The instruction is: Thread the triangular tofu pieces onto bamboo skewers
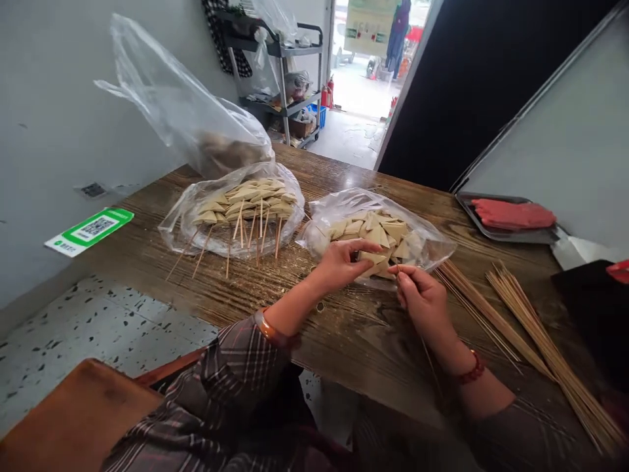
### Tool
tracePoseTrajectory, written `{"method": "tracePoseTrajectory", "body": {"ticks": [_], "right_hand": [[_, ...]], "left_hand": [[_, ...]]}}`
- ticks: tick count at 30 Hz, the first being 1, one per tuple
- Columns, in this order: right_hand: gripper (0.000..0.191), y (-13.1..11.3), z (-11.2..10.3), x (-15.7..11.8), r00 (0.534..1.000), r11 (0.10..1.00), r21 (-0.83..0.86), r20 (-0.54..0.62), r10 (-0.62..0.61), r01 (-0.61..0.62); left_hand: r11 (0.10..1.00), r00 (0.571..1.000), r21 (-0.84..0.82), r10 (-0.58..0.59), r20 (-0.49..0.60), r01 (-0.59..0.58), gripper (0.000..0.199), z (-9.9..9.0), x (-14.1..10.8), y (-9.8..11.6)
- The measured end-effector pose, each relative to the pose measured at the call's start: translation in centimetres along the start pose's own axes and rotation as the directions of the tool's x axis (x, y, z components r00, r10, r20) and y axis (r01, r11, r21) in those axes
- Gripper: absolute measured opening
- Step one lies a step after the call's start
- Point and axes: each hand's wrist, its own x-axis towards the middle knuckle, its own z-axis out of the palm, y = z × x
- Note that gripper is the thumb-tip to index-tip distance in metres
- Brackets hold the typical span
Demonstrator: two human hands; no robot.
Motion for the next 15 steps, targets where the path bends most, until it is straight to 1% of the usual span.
{"method": "tracePoseTrajectory", "body": {"ticks": [2,3,5,7,10,12,15], "right_hand": [[0.029,-0.2,0.0,0.4,0.997,0.995,0.074,-0.035,0.064,-0.062],[0.032,-0.3,0.1,0.5,0.996,0.993,0.091,-0.034,0.084,-0.081],[0.036,-0.6,0.1,0.7,0.997,0.995,0.059,-0.004,0.079,-0.079],[0.037,-0.9,0.2,0.7,0.999,0.999,-0.016,0.029,0.042,-0.041],[0.03,-1.0,0.2,0.5,1.0,0.997,-0.073,0.025,0.015,-0.013],[0.027,-1.0,0.2,0.4,0.999,0.998,-0.048,0.015,0.033,-0.032],[0.029,-0.9,0.3,0.6,0.997,0.994,0.082,0.0,0.074,-0.074]], "left_hand": [[0.999,0.998,0.034,-0.005,0.056,0.004,0.035,0.3,0.0,0.1],[0.999,0.997,0.045,-0.003,0.078,0.0,0.039,0.5,0.0,0.1],[0.997,0.994,0.071,0.014,0.107,-0.022,0.045,0.9,-0.1,0.1],[0.994,0.993,0.098,0.046,0.109,-0.056,0.049,1.2,-0.2,0.1],[0.986,0.991,0.125,0.098,0.088,-0.109,0.052,1.4,-0.4,0.1],[0.984,0.991,0.134,0.108,0.076,-0.118,0.052,1.4,-0.5,0.1],[0.994,0.996,0.082,0.063,0.07,-0.069,0.053,1.4,-0.4,0.1]]}}
